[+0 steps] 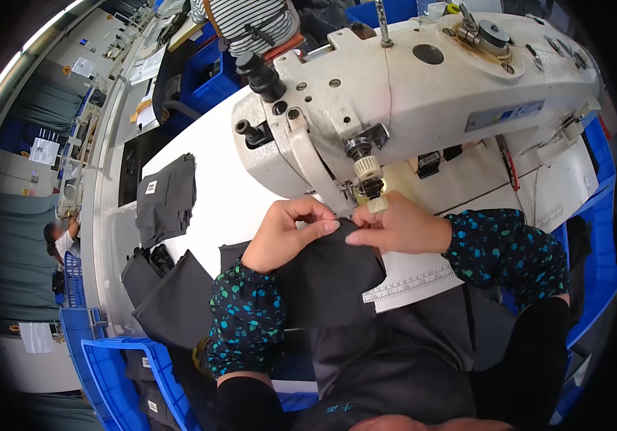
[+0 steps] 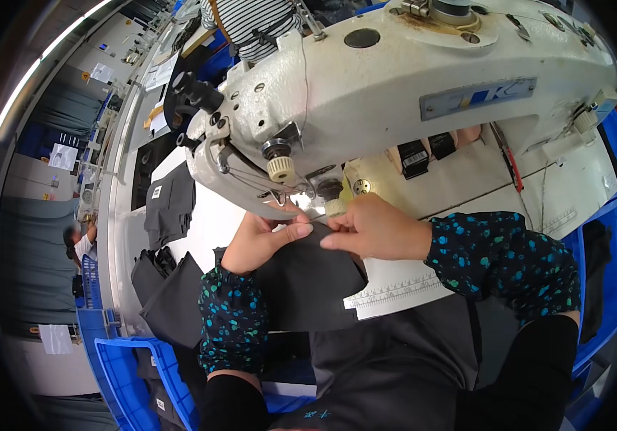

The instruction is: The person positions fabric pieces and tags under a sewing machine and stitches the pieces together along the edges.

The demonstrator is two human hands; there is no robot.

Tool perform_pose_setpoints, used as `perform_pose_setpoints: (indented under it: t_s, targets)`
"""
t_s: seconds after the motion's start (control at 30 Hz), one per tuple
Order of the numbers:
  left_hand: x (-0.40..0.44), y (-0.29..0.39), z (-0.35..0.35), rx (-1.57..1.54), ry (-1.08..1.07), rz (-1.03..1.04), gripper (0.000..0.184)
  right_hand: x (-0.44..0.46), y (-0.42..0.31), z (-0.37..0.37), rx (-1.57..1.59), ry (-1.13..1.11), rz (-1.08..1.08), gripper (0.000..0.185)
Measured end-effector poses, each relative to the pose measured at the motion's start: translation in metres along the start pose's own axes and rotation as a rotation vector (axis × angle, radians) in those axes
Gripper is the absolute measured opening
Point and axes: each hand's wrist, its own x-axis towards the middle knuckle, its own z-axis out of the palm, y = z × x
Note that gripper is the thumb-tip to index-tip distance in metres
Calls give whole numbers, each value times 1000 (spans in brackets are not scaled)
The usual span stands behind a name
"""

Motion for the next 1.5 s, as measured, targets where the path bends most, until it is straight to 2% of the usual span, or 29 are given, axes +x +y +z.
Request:
perform_pose_setpoints:
  t_s: [0.03, 0.1, 0.13, 0.17, 0.2, 0.23, 0.3, 0.33, 0.4, 0.47, 0.5, 0.53, 0.57, 0.6, 0.63, 0.7, 0.77, 0.83, 1.1, 1.17, 1.4, 1.5]
  targets:
    - [0, 0, 0, -24, 15, 11, 12, -1, 1, 2, 3, 0, 1, 37]
    - [1, -4, 0, -51, 32, 17, 12, -4, -1, 7, -202, -108, -126, 39]
    - [4, -12, -1, -13, 32, -21, 12, -10, -14, 11, -95, -232, 100, 39]
    - [7, -18, -3, 26, 30, -59, 12, -12, -16, 19, -92, -233, 99, 39]
    - [12, -18, -1, 179, 5, -97, 7, -14, -16, 26, 32, -233, 138, 38]
    - [18, -16, 1, 183, 3, -93, 7, -15, -18, 30, 154, -231, 176, 37]
    - [28, -11, 6, 338, -83, -52, 9, -14, -19, 34, 84, -215, 177, 40]
    - [32, -17, 5, 483, -96, -29, 13, -13, -15, 37, 60, -205, 143, 38]
    - [34, -18, 8, 571, -71, 27, 15, -13, -12, 37, 29, -197, 112, 35]
    - [33, -14, 11, 661, -42, 76, 17, -14, -12, 35, -113, -249, -88, 21]
    - [32, -9, 12, 674, -25, 43, 20, -14, -11, 34, -116, -251, -89, 21]
    - [31, -7, 13, 690, -10, 10, 28, -15, -9, 32, -309, -164, -302, 17]
    - [30, -10, 13, 693, -9, 12, 28, -16, -6, 31, -500, -70, -514, 14]
    - [28, -11, 15, 612, 16, -13, 26, -15, -2, 25, -736, -46, -600, 12]
    - [26, -12, 17, 529, 39, -41, 25, -13, 2, 19, -735, -43, -598, 12]
    - [23, -14, 21, 551, 81, -63, 22, -6, 6, 9, -991, 123, -740, 9]
    - [22, -18, 22, 555, 159, 42, 19, -1, 4, 6, -1020, 164, -769, 11]
    - [23, -24, 24, 564, 191, 63, 17, 3, 8, 6, -1002, 211, -878, 11]
    - [16, -12, 29, 651, 268, 81, 13, -3, 11, 4, -1044, 149, -838, 10]
    - [17, -14, 25, 582, 238, 63, 13, -4, 10, 4, -1047, 151, -845, 11]
    - [16, -8, 28, 631, 250, 31, 14, -4, 8, 1, -1045, 143, -850, 10]
    - [14, -7, 30, 695, 285, 86, 14, -5, 7, 1, -1075, 136, -841, 10]
